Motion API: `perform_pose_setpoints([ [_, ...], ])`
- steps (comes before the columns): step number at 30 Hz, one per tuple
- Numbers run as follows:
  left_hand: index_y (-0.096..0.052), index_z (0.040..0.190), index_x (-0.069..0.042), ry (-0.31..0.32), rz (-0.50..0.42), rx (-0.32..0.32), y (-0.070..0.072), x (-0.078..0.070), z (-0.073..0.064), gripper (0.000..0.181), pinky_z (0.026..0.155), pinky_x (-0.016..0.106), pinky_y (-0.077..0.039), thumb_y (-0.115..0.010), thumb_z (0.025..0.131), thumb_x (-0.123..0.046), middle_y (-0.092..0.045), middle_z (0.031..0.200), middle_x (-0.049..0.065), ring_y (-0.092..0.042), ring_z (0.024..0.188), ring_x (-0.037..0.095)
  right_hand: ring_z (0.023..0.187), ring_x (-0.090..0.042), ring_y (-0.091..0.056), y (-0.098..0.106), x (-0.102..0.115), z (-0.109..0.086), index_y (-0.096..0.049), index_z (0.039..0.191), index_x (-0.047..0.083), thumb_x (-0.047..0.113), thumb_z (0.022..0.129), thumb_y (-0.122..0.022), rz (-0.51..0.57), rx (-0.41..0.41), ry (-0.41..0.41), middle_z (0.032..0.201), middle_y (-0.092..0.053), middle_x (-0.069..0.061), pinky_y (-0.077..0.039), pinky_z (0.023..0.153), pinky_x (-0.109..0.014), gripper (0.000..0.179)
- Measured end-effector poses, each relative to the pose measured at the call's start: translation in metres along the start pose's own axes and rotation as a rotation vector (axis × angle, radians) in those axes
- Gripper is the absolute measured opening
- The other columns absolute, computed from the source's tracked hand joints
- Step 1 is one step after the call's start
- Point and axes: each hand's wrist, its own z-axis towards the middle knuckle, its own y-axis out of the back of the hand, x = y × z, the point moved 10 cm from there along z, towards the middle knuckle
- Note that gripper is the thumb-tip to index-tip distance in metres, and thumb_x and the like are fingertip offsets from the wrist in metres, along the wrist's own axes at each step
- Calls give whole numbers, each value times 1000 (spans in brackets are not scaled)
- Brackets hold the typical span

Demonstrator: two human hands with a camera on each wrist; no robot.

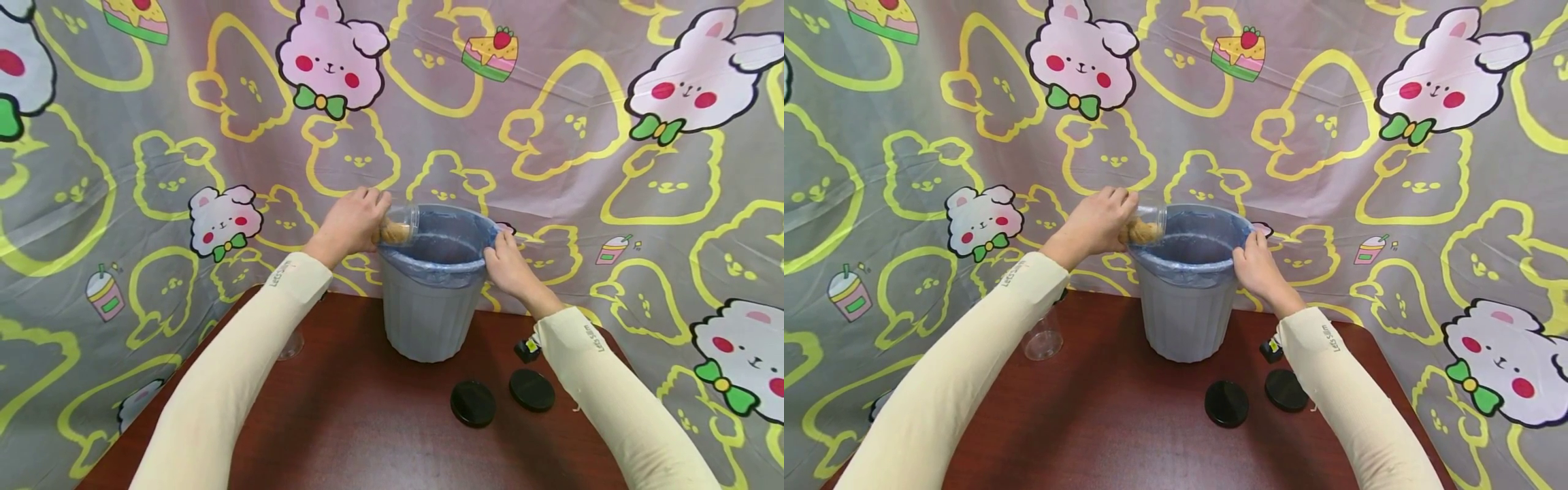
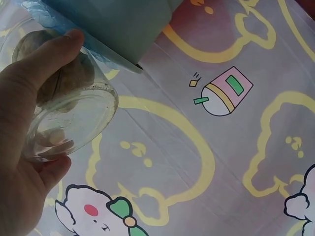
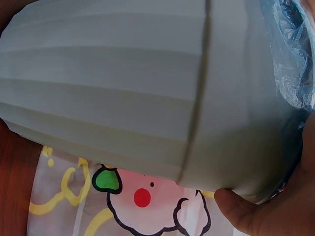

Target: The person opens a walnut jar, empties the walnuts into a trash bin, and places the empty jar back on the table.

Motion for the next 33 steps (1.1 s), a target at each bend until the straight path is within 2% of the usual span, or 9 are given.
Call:
perform_pose_setpoints([
  [8,-41,114,2,-64,57,-25,4,-7,3,81,85,38,-38,-79,53,-35,-48,103,17,-46,93,32,128,-32,6,0,0,0,2,135,-8,33,92,-16,-5,2,-13,143,13,-17,-5,101,-46,63],
  [18,-41,115,1,-87,115,-31,7,-11,2,77,88,37,-36,-77,57,-33,-48,105,17,-46,95,32,128,-31,7,0,0,-1,3,135,-7,31,93,-17,-3,11,-17,142,15,-15,-4,101,-46,60],
  [27,-43,116,1,-120,152,-83,9,-14,3,55,89,37,-35,-62,67,-17,-49,107,17,-47,97,33,128,-30,8,-1,0,-1,4,136,-6,34,93,-16,1,23,-21,142,16,-14,-4,101,-47,61],
  [33,-43,116,1,-125,160,-100,12,-14,2,58,91,38,-33,-67,66,-19,-49,108,17,-46,99,33,128,-31,8,-1,-1,-1,4,136,-6,32,94,-17,1,24,-26,142,16,-14,-4,101,-47,60],
])
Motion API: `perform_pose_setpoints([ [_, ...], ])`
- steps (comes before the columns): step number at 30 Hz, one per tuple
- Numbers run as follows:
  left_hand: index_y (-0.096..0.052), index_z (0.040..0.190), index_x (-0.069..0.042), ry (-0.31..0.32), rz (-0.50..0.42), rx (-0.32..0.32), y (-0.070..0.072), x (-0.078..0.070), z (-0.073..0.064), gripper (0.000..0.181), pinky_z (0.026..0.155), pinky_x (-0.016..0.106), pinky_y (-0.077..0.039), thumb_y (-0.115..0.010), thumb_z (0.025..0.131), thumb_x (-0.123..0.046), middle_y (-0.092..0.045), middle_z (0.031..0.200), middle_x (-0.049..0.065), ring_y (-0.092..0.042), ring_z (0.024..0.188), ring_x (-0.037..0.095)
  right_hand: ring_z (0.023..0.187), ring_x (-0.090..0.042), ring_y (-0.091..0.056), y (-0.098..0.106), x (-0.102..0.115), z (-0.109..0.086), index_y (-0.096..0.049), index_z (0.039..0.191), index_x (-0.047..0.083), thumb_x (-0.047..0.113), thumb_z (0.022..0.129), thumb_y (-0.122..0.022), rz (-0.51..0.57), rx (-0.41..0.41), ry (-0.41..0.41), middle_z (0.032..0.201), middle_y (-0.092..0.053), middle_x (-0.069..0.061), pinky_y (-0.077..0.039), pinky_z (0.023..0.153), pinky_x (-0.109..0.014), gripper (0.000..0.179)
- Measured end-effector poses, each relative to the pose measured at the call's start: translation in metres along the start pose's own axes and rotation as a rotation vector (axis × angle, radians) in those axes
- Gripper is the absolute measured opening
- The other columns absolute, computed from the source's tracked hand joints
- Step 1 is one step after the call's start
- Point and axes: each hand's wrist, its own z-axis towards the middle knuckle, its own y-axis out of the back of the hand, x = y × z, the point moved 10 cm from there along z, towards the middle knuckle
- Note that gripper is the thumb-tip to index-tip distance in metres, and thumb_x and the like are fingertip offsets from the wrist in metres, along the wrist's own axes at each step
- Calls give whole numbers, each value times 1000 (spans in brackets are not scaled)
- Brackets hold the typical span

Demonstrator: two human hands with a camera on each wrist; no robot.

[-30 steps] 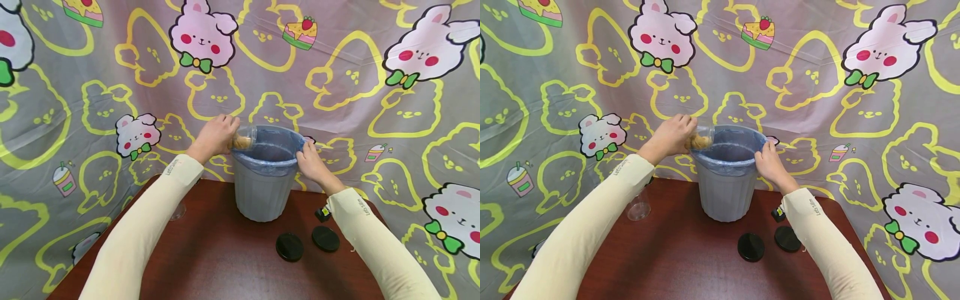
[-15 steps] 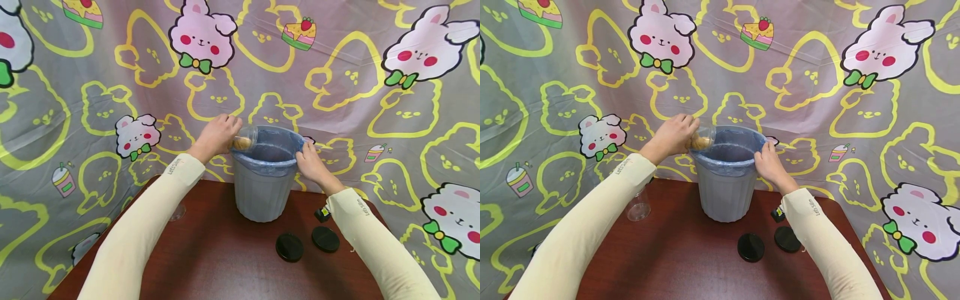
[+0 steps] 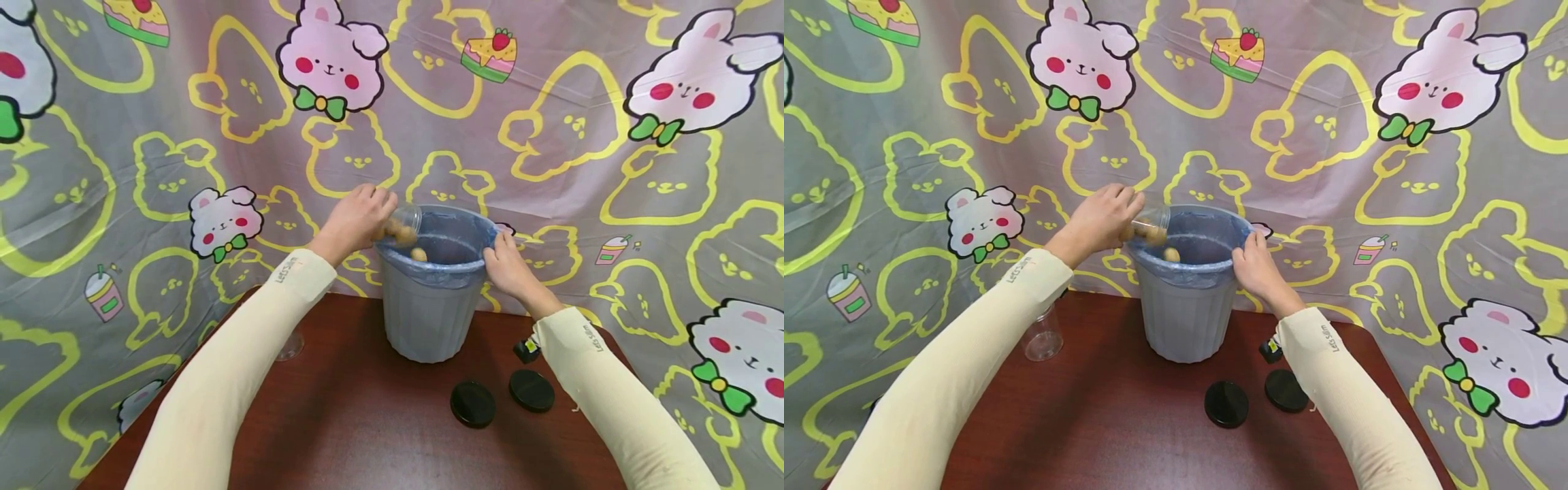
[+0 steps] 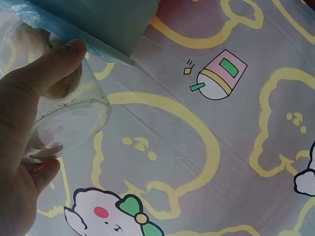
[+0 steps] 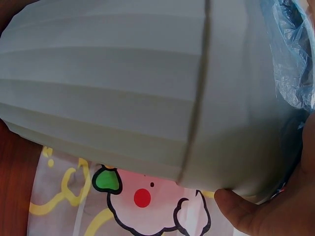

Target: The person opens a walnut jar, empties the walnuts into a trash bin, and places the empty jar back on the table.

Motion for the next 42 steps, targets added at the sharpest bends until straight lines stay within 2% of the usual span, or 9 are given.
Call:
perform_pose_setpoints([
  [10,-41,118,0,-1,26,56,-2,0,1,79,94,38,-31,-79,57,-30,-47,111,17,-44,102,33,128,-31,9,-1,-1,1,5,135,-6,36,93,-15,4,4,-3,142,18,-15,-4,101,-47,63],
  [21,-41,117,0,-2,25,54,0,1,3,79,94,38,-31,-81,54,-29,-48,109,16,-45,101,33,128,-33,7,1,0,0,4,135,-8,34,93,-15,-8,-10,7,142,15,-18,-5,101,-48,63],
  [31,-42,116,0,-18,60,45,1,-1,6,72,92,38,-33,-76,57,-23,-49,108,16,-46,100,33,128,-32,7,0,0,1,4,135,-8,34,92,-15,-2,-8,11,142,16,-18,-5,101,-48,62],
  [42,-42,118,0,-12,63,57,1,0,6,73,92,38,-33,-76,58,-24,-48,111,16,-45,102,33,128,-33,5,1,3,0,3,135,-8,33,92,-15,-9,-12,15,142,14,-18,-6,101,-47,62],
])
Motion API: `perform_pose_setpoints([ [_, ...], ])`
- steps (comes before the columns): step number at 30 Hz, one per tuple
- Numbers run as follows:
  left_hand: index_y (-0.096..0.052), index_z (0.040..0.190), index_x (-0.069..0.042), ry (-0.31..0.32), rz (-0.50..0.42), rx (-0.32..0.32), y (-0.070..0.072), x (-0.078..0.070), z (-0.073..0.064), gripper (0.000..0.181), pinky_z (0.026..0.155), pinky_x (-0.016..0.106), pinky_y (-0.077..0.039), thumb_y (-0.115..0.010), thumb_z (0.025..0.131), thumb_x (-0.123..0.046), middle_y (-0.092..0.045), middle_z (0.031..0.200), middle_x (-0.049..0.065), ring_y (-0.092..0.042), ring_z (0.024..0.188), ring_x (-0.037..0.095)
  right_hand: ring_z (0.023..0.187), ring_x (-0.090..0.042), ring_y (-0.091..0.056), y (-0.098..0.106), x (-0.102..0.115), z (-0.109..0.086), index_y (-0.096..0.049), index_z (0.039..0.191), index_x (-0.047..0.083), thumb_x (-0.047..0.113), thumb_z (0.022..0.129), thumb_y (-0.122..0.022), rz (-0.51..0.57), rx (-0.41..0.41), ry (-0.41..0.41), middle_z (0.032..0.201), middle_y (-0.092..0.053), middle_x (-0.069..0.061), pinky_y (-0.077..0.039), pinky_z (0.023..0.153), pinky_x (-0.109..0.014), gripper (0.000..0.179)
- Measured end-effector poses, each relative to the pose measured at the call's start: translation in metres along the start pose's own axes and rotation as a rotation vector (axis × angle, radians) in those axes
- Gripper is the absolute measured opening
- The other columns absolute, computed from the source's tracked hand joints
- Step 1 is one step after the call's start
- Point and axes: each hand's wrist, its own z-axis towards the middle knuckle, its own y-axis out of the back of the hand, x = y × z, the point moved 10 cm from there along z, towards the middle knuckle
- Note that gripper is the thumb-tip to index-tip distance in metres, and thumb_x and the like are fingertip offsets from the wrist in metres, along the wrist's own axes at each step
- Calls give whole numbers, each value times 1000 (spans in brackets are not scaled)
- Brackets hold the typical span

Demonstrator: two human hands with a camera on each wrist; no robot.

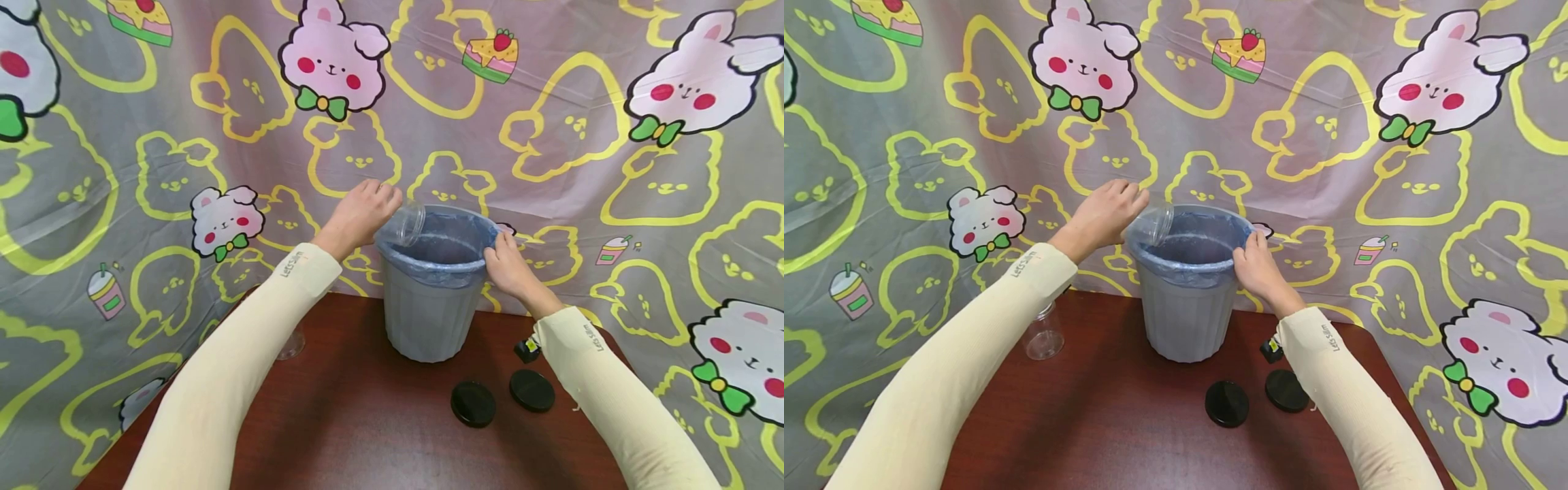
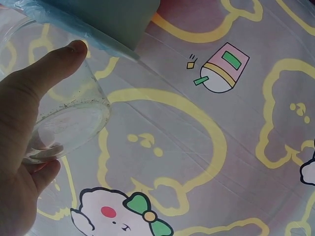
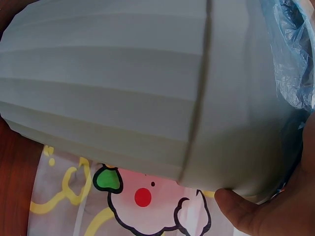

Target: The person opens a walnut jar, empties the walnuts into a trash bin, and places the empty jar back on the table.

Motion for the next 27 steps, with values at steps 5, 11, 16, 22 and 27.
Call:
perform_pose_setpoints([
  [5,-42,118,0,5,3,0,-1,0,-1,69,92,38,-33,-74,60,-20,-48,110,16,-45,102,33,128,-32,6,0,1,0,3,135,-8,33,92,-15,-1,4,-7,142,14,-18,-5,101,-47,62],
  [11,-44,116,0,10,36,-55,3,1,-1,52,91,38,-34,-64,69,-10,-50,106,16,-47,98,32,128,-33,5,1,1,-1,2,135,-9,32,93,-16,-8,-11,-6,142,12,-19,-6,101,-46,61],
  [16,-47,110,1,37,58,-103,8,4,1,33,86,37,-38,-52,78,-1,-52,100,16,-49,92,31,128,-33,5,1,0,-1,2,135,-9,32,92,-16,-3,-13,-6,142,12,-18,-6,101,-47,62],
  [22,-46,113,1,26,74,-69,7,2,4,33,87,38,-37,-51,80,0,-53,103,17,-49,94,31,128,-32,5,-2,-1,0,3,135,-7,35,92,-15,5,4,-10,142,14,-16,-6,101,-47,63],
  [27,-46,115,0,-15,113,-47,7,-6,6,33,89,38,-36,-50,82,1,-53,105,16,-49,97,32,128,-32,6,-2,-1,0,4,135,-7,36,92,-14,12,9,-13,142,16,-14,-6,101,-47,63],
])
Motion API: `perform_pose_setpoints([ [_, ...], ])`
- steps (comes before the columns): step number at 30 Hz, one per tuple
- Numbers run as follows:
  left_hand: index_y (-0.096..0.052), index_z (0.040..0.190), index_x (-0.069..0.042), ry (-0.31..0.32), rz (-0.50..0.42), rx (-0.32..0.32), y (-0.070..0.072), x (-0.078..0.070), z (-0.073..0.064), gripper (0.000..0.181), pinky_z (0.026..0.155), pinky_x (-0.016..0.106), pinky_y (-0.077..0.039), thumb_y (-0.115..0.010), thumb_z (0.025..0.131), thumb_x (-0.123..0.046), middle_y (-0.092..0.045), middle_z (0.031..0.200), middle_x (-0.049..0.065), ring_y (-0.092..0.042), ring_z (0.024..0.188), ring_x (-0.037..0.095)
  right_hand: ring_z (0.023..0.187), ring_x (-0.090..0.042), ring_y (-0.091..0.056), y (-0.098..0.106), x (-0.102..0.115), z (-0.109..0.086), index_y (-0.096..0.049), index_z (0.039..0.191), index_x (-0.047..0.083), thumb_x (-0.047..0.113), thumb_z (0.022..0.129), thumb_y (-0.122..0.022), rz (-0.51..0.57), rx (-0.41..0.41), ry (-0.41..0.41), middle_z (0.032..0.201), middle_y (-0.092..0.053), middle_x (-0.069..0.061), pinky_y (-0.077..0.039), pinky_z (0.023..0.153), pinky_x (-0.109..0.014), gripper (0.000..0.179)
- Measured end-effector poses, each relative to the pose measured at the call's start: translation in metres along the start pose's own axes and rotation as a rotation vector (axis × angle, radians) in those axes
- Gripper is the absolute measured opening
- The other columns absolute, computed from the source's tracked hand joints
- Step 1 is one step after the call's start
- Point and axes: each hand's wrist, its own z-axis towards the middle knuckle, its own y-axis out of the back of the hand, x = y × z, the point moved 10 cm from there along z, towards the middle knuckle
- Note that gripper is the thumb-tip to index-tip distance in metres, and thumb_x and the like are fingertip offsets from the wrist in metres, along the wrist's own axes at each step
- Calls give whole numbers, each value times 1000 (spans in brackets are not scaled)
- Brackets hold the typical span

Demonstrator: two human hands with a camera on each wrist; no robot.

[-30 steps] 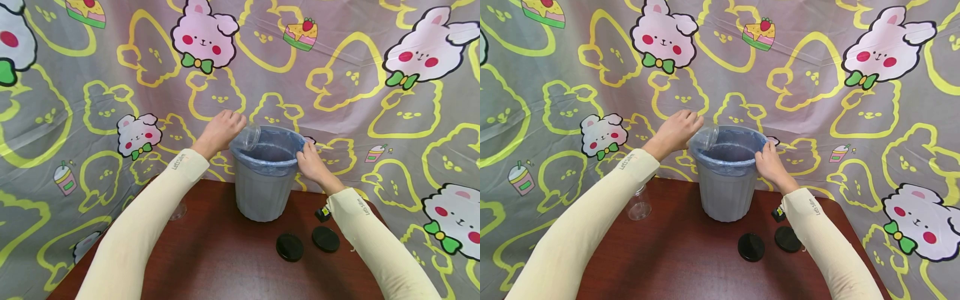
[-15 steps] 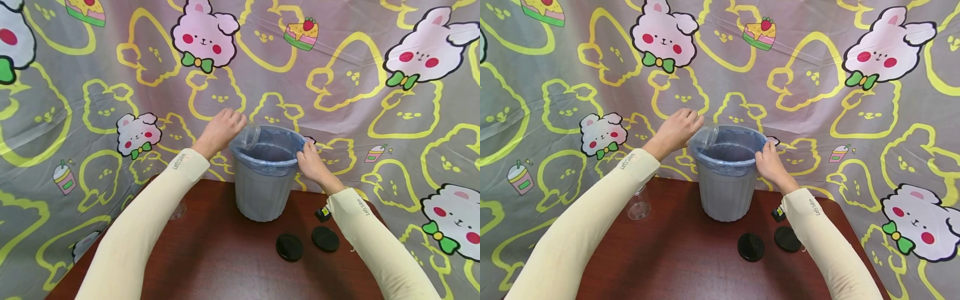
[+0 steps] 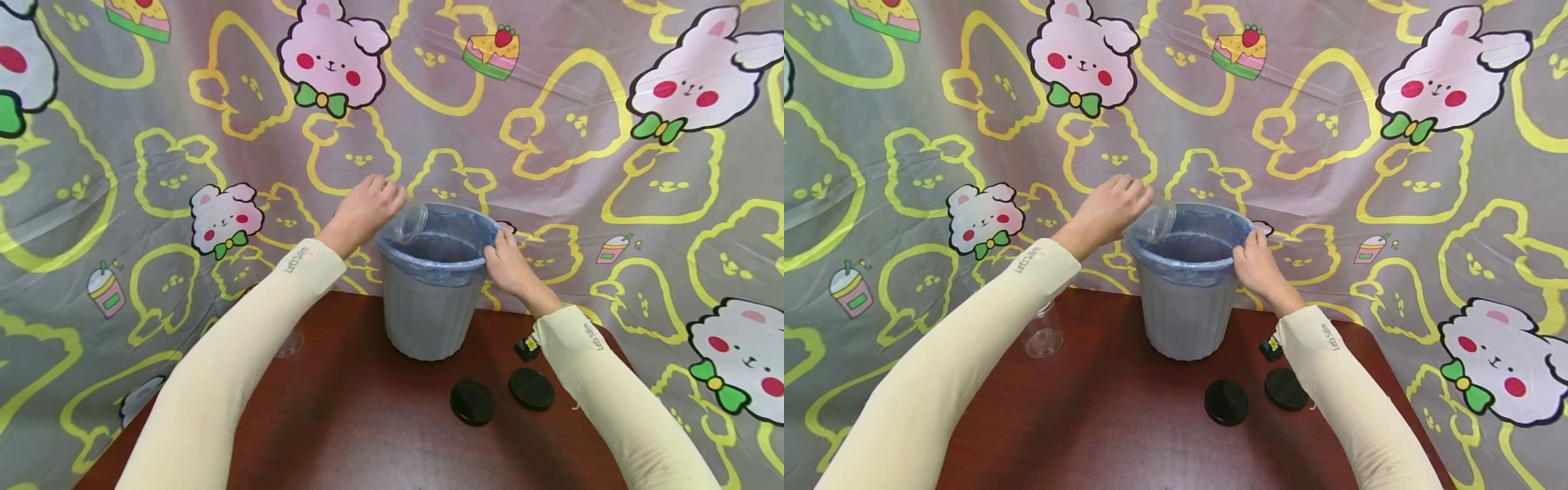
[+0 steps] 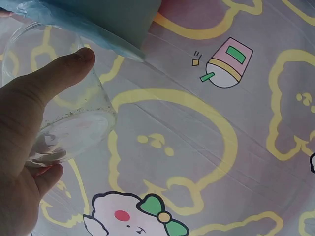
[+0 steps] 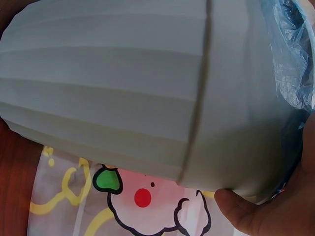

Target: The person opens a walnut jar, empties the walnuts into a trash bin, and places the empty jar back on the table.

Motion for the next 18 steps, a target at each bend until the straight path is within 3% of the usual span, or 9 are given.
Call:
perform_pose_setpoints([
  [7,-47,115,-1,-16,-6,-33,7,-10,10,31,88,38,-37,-43,84,3,-53,103,16,-50,96,32,128,-33,4,2,0,0,3,135,-8,32,93,-15,-5,-12,8,142,13,-17,-7,101,-46,61],
  [18,-47,116,-1,11,-111,-23,3,-15,28,41,89,38,-37,-55,76,-2,-53,109,15,-49,99,31,128,-32,5,3,1,0,3,135,-9,31,93,-18,6,-21,8,142,13,-18,-6,101,-46,61],
])
